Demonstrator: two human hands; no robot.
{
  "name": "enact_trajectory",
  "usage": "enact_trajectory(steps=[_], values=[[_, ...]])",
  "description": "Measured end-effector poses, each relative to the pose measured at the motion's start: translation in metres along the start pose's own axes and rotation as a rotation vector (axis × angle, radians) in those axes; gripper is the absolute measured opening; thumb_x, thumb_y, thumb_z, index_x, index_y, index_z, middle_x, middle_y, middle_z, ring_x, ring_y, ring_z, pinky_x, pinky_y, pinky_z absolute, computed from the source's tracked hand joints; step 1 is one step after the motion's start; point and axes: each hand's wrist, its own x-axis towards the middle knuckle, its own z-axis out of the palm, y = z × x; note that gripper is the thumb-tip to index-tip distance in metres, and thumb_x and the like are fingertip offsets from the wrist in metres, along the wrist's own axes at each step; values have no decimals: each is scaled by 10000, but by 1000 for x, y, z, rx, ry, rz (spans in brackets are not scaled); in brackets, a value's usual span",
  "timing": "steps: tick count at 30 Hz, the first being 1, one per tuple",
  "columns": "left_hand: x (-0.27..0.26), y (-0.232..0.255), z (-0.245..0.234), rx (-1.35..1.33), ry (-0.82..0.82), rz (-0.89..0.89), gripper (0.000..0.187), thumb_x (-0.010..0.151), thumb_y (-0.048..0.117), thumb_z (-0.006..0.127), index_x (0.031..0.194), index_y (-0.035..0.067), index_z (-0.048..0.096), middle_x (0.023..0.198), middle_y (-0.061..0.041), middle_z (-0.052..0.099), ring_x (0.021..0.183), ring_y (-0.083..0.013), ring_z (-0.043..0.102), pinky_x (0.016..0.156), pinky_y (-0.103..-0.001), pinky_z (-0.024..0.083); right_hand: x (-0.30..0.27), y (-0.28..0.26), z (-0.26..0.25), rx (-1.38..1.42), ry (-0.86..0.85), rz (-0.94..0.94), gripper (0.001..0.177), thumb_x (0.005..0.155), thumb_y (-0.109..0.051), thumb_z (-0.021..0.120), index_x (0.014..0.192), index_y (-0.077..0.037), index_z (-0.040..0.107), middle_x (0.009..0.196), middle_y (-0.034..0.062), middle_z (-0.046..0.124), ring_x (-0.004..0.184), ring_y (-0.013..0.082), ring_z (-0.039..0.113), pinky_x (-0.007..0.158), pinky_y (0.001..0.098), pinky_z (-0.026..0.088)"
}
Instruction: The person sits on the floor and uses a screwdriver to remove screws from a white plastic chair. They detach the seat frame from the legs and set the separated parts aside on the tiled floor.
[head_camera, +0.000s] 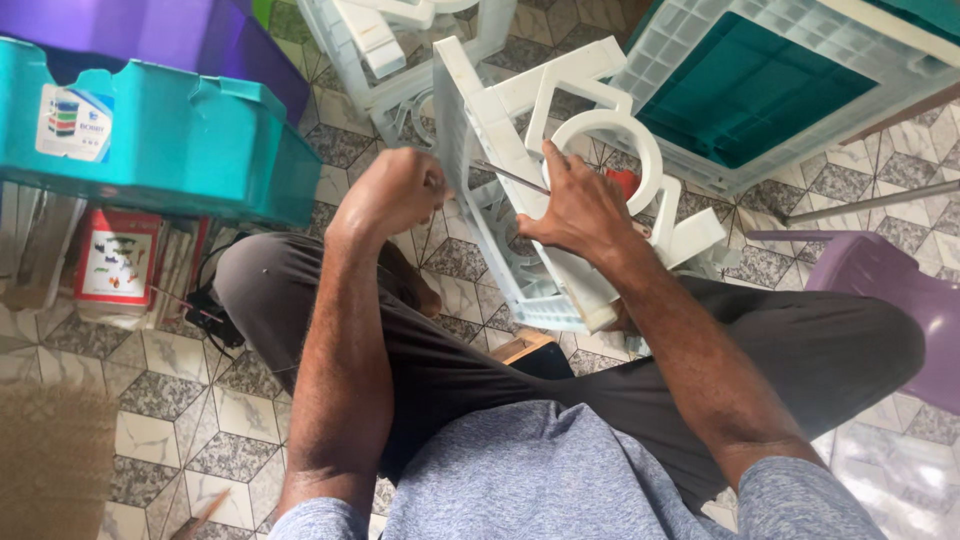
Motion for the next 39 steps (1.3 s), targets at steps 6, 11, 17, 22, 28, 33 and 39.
enact_trajectory(steps=[6,11,17,22,28,33,39], values=[[6,-19,-7,-9,241,33,329,860,153,812,1106,-48,727,868,-238,741,779,-299,744,707,-418,576,12,9,-14,-109,-100,-47,1116,654,-397,881,1584,-84,351,1179,244,608,1019,429,669,898,528,556],[20,-19,-1,-28,314,26,372,902,150,783,1196,-58,691,939,-233,751,786,-260,774,694,-391,613,22,23,-20,-170,-219,-49,1117,674,-334,907,1617,-167,331,1181,172,615,956,314,681,842,448,602],[30,-11,7,23,411,224,318,902,136,803,1146,-46,713,922,-208,773,805,-258,775,692,-385,601,27,46,-19,-170,-73,-245,1044,682,-168,902,1596,-174,399,1206,152,652,911,278,699,829,426,614],[33,-1,20,25,541,427,324,896,166,849,1118,-22,706,988,-154,753,841,-247,755,685,-366,604,33,54,-18,-191,-4,-302,1066,688,-54,851,1634,-84,361,1295,181,648,896,281,713,789,401,622],[30,11,33,99,554,625,425,804,183,882,1127,-20,694,1073,-137,661,1017,-294,647,874,-415,560,37,53,-15,-134,8,-357,981,691,-69,867,1573,-126,441,1316,102,664,1010,266,717,903,393,609],[31,14,40,119,457,617,306,914,185,803,1123,-17,707,1081,-140,669,1069,-299,634,905,-440,542,47,53,-13,-189,-45,-354,920,722,-14,825,1546,-218,471,1398,41,631,1020,261,713,879,393,596],[33,13,46,94,404,530,149,1022,112,662,1075,-17,713,1054,-140,670,1038,-309,640,886,-439,552,54,56,-13,-180,-56,-333,936,703,9,798,1541,-256,476,1465,-6,591,1086,250,700,934,372,574]])
